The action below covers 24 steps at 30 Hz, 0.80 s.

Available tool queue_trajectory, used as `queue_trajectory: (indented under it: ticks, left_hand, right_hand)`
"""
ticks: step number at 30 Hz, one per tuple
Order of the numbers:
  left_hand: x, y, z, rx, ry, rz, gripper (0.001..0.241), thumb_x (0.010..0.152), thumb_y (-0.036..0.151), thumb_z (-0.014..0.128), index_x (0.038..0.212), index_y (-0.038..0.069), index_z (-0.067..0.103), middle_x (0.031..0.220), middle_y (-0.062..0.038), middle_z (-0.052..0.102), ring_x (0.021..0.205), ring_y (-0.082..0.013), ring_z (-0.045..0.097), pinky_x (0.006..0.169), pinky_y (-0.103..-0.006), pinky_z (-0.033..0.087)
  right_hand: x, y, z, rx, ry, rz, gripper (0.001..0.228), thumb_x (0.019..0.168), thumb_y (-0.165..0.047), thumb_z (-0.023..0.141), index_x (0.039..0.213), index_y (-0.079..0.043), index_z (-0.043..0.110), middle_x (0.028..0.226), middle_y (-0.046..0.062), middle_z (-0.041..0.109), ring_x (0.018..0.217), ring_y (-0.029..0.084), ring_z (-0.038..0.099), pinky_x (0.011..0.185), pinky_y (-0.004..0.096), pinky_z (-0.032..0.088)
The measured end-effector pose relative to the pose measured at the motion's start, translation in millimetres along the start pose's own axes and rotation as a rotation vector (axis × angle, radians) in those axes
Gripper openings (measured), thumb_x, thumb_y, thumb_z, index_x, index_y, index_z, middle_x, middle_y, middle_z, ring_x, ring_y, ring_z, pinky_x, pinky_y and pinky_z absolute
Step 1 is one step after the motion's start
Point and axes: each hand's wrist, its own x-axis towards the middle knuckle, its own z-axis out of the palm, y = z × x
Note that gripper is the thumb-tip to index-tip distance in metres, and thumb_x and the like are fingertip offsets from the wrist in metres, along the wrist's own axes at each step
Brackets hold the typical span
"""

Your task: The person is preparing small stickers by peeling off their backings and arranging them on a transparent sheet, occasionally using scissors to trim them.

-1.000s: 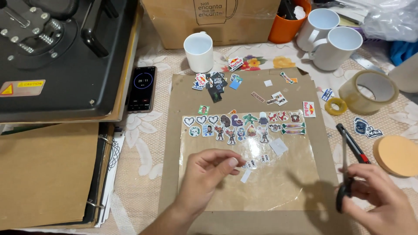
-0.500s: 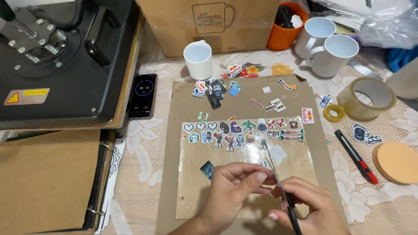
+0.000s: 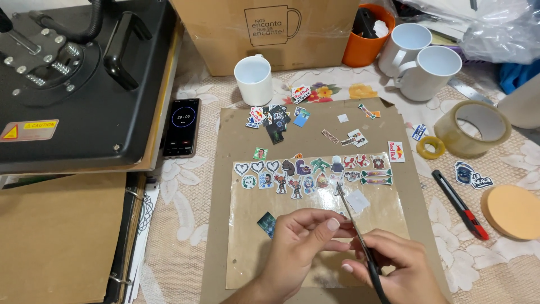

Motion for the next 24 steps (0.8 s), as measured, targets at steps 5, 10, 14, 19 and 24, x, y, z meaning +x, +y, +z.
queue_trajectory:
  ticks: [5, 10, 14, 19, 24]
  left_hand:
    - [-9, 7, -4, 0.201, -0.054, 0.166, 0.030, 0.090, 0.021, 0.069, 0.110, -0.001, 0.067, 0.103, -0.018, 0.076, 0.098, -0.0271, 0.075, 0.086, -0.0357, 0.064]
    - [-8, 9, -12, 1.127, -0.003, 1.252, 0.016, 0.092, 0.000, 0.070, 0.107, -0.004, 0.065, 0.101, -0.014, 0.071, 0.096, -0.0370, 0.074, 0.090, -0.0412, 0.066]
    - [-5, 7, -7, 1.519, 0.142, 1.409, 0.018, 0.102, 0.007, 0.053, 0.105, 0.008, 0.071, 0.105, -0.005, 0.076, 0.106, -0.0307, 0.071, 0.100, -0.0500, 0.050]
    - [-1, 4, -8, 1.516, 0.162, 1.396, 0.014, 0.100, 0.004, 0.057, 0.106, 0.009, 0.069, 0.097, -0.002, 0.077, 0.103, -0.0303, 0.072, 0.103, -0.0513, 0.046]
    - [0, 6, -7, 1.520, 0.108, 1.325, 0.023, 0.098, 0.001, 0.051, 0.107, 0.004, 0.071, 0.103, -0.005, 0.073, 0.104, -0.0318, 0.069, 0.104, -0.0544, 0.046]
  right_hand:
    - [1, 6, 3, -0.078, 0.056, -0.011, 0.020, 0.069, -0.020, 0.087, 0.085, -0.012, 0.079, 0.067, -0.003, 0.070, 0.051, 0.004, 0.054, 0.040, 0.018, 0.042]
    - [-6, 20, 14, -0.351, 0.142, -0.170, 0.016, 0.082, -0.022, 0.075, 0.095, -0.015, 0.070, 0.082, -0.004, 0.071, 0.063, 0.006, 0.063, 0.059, 0.018, 0.050]
    - [-19, 31, 26, -0.758, 0.157, -0.151, 0.023, 0.084, -0.022, 0.065, 0.108, -0.024, 0.065, 0.103, -0.013, 0.069, 0.073, 0.011, 0.066, 0.054, 0.030, 0.053]
    - [-28, 49, 30, -0.936, 0.171, -0.204, 0.041, 0.074, -0.011, 0.059, 0.113, -0.023, 0.064, 0.112, -0.013, 0.067, 0.079, 0.010, 0.067, 0.058, 0.028, 0.053]
    - [-23, 43, 31, -1.099, 0.226, -0.270, 0.047, 0.072, -0.011, 0.060, 0.117, -0.025, 0.063, 0.112, -0.014, 0.067, 0.074, 0.009, 0.066, 0.058, 0.026, 0.052]
